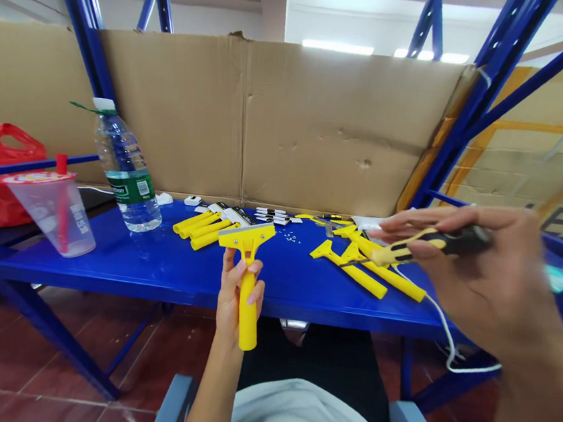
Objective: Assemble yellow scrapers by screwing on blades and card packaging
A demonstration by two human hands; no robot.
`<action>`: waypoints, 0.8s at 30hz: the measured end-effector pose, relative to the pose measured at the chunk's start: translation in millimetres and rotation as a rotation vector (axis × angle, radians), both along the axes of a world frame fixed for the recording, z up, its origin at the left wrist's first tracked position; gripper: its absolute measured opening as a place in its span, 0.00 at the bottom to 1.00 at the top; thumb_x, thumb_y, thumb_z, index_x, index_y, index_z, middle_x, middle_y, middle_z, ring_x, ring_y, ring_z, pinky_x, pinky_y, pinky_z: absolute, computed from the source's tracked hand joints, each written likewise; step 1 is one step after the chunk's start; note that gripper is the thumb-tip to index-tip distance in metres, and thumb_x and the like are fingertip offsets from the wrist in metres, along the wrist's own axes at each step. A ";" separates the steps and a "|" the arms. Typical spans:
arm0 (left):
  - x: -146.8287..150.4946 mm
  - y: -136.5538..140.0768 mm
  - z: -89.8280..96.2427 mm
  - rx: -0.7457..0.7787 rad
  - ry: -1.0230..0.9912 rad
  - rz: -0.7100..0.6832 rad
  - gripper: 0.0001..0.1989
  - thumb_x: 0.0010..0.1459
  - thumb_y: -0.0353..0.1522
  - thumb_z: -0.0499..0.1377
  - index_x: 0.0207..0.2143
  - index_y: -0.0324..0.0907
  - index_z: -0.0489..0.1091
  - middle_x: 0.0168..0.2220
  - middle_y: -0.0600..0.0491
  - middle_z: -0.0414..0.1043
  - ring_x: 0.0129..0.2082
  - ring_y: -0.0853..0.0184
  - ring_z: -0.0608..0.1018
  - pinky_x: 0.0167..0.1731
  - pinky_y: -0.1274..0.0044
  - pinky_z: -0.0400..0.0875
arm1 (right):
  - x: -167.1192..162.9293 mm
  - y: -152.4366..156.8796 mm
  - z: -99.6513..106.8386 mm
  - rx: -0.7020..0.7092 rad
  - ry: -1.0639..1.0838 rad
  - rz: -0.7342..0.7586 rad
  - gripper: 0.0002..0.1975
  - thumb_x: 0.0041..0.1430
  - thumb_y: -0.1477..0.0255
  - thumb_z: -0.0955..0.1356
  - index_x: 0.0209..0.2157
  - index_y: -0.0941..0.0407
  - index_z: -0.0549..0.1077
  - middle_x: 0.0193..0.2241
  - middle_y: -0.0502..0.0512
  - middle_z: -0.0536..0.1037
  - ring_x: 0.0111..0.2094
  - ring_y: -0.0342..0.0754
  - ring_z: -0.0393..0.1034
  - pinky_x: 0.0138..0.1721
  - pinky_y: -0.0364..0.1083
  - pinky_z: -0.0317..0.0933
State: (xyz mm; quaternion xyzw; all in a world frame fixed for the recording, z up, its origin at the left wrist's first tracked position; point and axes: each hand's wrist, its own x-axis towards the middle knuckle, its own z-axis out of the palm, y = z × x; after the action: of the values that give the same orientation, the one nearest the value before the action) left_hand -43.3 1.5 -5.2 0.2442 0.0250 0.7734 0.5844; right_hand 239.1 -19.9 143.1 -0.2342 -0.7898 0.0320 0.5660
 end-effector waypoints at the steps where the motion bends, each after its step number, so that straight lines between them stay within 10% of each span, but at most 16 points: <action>1: 2.0 0.0 0.1 -0.005 0.008 0.001 0.18 0.63 0.29 0.73 0.52 0.57 0.79 0.51 0.54 0.71 0.37 0.77 0.76 0.19 0.95 0.63 | 8.8 -3.5 -2.1 0.035 -0.001 -0.031 0.21 0.63 0.72 0.80 0.48 0.47 0.68 0.42 0.55 0.87 0.43 0.57 0.87 0.46 0.58 0.83; 11: 38.6 -3.8 0.8 -0.076 0.094 -0.017 0.19 0.61 0.31 0.74 0.52 0.55 0.77 0.50 0.52 0.72 0.37 0.74 0.76 0.17 0.93 0.60 | 25.6 -3.3 -25.0 0.326 0.262 -0.074 0.27 0.47 0.82 0.83 0.41 0.48 0.70 0.32 0.49 0.84 0.32 0.61 0.85 0.38 0.66 0.85; 24: 43.4 -4.2 1.5 -0.119 0.154 0.005 0.24 0.56 0.33 0.76 0.51 0.53 0.72 0.45 0.55 0.73 0.34 0.73 0.78 0.16 0.90 0.60 | -34.0 -21.7 -44.1 0.033 0.189 0.239 0.19 0.64 0.85 0.74 0.48 0.47 0.72 0.38 0.53 0.84 0.46 0.60 0.86 0.46 0.64 0.85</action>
State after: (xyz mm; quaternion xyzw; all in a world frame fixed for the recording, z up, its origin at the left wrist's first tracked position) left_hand 0.0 -2.7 -3.7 0.2678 0.1162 0.7508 0.5924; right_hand 205.1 -41.6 99.0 -0.1252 -0.7557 0.1079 0.6337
